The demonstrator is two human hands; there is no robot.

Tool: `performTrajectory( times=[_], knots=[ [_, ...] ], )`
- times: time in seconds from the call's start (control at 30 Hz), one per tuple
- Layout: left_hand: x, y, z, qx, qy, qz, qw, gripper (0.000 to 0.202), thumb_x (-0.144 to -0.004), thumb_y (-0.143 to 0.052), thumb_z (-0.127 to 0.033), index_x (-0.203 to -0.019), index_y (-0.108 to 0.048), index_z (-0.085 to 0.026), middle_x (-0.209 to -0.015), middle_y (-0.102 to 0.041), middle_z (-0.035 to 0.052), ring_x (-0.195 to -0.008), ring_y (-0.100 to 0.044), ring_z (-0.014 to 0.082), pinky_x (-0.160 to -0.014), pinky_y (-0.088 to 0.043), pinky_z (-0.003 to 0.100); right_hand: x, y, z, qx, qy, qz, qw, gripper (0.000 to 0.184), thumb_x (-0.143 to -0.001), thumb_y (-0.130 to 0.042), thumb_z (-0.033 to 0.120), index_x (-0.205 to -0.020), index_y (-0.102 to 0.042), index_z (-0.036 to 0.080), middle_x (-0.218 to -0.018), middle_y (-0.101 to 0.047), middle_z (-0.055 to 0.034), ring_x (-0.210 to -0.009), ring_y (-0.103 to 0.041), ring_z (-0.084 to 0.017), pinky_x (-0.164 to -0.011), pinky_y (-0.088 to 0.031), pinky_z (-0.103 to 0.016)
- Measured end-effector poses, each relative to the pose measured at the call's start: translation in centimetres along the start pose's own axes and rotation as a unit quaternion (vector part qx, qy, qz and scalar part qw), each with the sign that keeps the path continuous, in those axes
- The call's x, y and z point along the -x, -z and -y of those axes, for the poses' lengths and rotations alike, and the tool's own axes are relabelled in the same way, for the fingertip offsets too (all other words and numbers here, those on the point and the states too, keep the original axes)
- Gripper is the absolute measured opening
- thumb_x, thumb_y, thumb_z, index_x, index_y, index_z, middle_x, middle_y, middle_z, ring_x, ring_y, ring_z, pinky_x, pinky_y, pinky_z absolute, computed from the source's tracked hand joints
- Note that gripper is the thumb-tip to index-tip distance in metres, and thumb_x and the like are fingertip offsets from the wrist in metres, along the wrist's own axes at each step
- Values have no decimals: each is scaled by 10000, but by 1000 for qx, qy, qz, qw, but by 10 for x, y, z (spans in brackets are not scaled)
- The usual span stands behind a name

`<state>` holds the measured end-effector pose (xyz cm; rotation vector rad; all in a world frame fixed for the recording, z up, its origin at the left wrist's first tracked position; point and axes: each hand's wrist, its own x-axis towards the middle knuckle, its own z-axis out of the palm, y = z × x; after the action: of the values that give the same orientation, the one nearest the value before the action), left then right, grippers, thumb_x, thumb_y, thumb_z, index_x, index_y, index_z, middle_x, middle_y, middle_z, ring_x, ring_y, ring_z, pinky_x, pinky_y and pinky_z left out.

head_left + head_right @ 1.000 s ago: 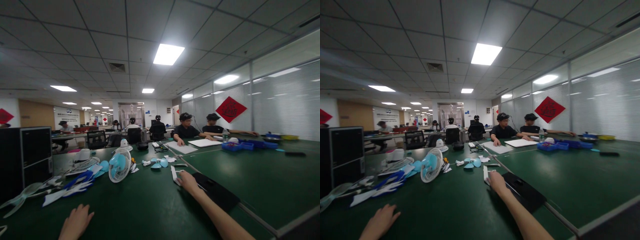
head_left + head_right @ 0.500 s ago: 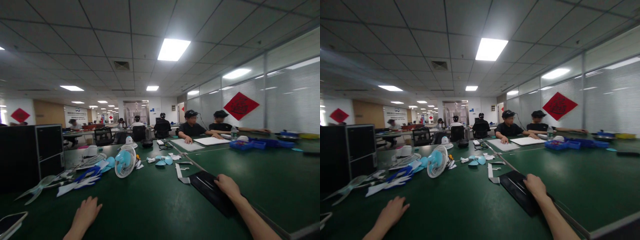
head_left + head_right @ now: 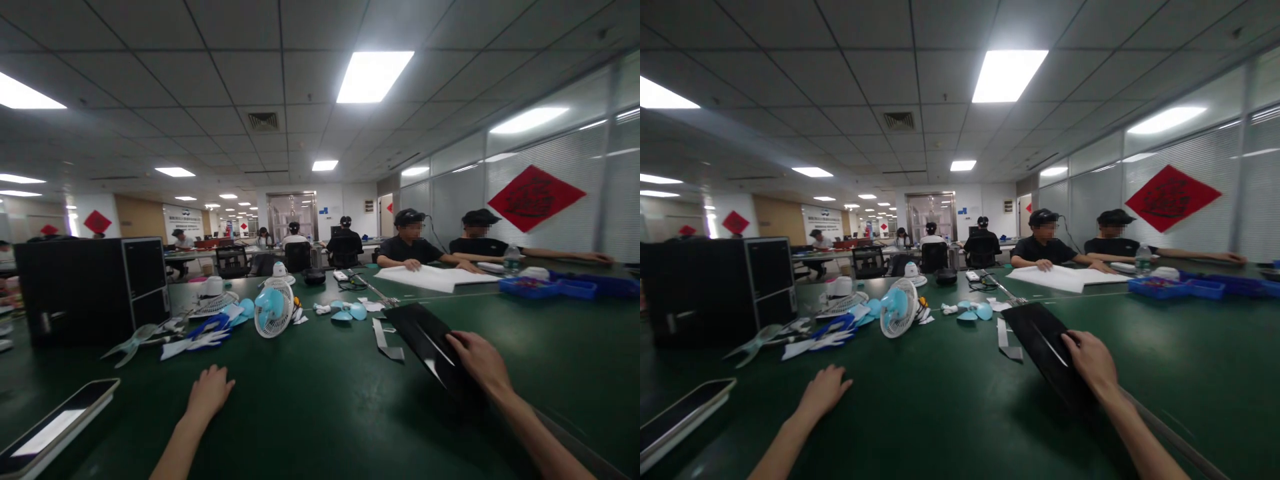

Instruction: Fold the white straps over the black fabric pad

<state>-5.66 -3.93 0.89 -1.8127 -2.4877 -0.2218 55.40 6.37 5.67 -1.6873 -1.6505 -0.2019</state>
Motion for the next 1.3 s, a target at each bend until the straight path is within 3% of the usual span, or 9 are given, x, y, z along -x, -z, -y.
performTrajectory(
  times=[0.13,0.3,0.43,0.63,0.8,0.93,1.0,1.13,1.3],
  knots=[
    [4,6,-4,-9,8,3,1000,416,-872,-460,-374,-1194,-594,-147,-1244,-573,161,-1157,-530,302,-897,-455,411,13,-15,68,-83,114,117,983,423,-865,-420,431,-1023,-693,148,-1073,-680,-137,-992,-603,-269,-896,-450,-371],
    [1,8,-12,25,-6,-26,999,449,-870,-434,-394,-1215,-579,-145,-1281,-551,150,-1167,-518,294,-921,-443,414,40,-40,142,-83,239,238,938,318,-878,-470,343,-967,-716,161,-958,-680,-107,-917,-596,-243,-830,-447,-342],
    [5,12,-34,104,-88,-38,990,494,-879,-399,-447,-1217,-577,-135,-1276,-555,130,-1169,-515,260,-971,-420,375,58,-62,182,-88,302,281,907,258,-870,-523,302,-980,-714,168,-959,-674,-95,-922,-584,-231,-820,-440,-322],
    [27,19,-70,230,-196,2,953,558,-852,-433,-554,-1247,-569,-184,-1308,-545,91,-1212,-485,243,-1046,-368,369,75,-90,222,-117,356,311,873,238,-859,-569,301,-1019,-707,190,-972,-672,-78,-946,-574,-222,-856,-428,-315],
    [38,29,-91,234,-246,67,938,717,-756,-555,-626,-1333,-505,-204,-1416,-460,95,-1300,-401,270,-1098,-303,375,77,-89,226,-155,350,323,866,298,-835,-608,334,-1087,-685,194,-1034,-649,-79,-990,-565,-225,-886,-427,-314],
    [38,41,-105,184,-263,131,938,895,-631,-674,-643,-1369,-465,-181,-1446,-418,108,-1319,-362,297,-1111,-282,376,64,-69,204,-158,316,360,863,778,-639,-762,502,-1313,-542,182,-1230,-556,-117,-1133,-501,-281,-971,-403,-359],
    [36,44,-110,172,-265,148,937,886,-617,-681,-646,-1356,-481,-198,-1418,-442,99,-1291,-387,298,-1090,-309,381,58,-60,190,-129,306,396,856,916,-568,-777,561,-1347,-509,160,-1258,-534,-137,-1168,-472,-311,-999,-384,-394],
    [33,39,-112,173,-263,139,939,874,-595,-688,-646,-1323,-517,-192,-1356,-475,99,-1226,-428,298,-1040,-360,375,52,-55,175,-109,288,449,839,944,-563,-765,586,-1353,-502,141,-1263,-528,-151,-1164,-479,-318,-990,-394,-409],
    [33,28,-101,191,-235,124,945,915,-577,-677,-677,-1326,-508,-180,-1345,-464,115,-1223,-414,311,-1030,-360,376,55,-67,178,-153,287,446,834,918,-595,-755,574,-1360,-490,143,-1322,-511,-150,-1210,-453,-313,-1036,-357,-415]
  ],
)
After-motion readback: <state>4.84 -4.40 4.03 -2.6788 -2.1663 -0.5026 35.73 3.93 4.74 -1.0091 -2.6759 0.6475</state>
